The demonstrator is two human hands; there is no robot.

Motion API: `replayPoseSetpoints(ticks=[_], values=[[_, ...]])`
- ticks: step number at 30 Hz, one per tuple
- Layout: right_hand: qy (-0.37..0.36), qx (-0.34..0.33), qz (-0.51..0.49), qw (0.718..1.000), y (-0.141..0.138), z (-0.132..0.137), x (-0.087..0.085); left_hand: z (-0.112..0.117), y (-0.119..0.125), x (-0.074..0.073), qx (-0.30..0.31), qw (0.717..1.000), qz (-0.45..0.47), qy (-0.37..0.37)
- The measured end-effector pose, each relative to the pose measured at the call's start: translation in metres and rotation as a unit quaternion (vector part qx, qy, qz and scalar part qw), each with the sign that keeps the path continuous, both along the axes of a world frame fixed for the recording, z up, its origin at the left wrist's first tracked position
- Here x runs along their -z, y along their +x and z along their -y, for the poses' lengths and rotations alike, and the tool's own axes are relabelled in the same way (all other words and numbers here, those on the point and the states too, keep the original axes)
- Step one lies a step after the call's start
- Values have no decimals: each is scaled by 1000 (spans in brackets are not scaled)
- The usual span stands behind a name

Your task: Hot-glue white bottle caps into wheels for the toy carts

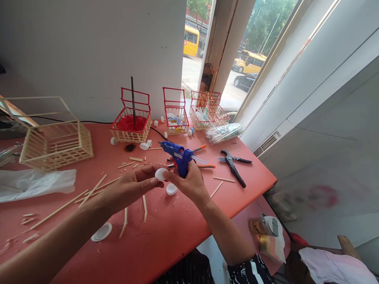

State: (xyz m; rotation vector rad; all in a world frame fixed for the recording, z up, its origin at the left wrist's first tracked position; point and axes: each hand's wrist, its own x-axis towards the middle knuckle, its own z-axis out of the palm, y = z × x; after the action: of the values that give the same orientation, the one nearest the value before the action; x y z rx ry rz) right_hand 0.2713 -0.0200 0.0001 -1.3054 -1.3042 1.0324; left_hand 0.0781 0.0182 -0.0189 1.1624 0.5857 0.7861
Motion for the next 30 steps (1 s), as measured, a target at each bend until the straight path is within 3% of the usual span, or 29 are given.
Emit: replayPoseSetpoints(ticks=[15, 30], values=[[24, -26, 28, 999, 0, 0, 8, 3, 1, -8, -3, 1000, -9, -3], [33, -12, 10, 999, 0, 3, 3, 3, -1, 0, 22, 999, 38, -10]])
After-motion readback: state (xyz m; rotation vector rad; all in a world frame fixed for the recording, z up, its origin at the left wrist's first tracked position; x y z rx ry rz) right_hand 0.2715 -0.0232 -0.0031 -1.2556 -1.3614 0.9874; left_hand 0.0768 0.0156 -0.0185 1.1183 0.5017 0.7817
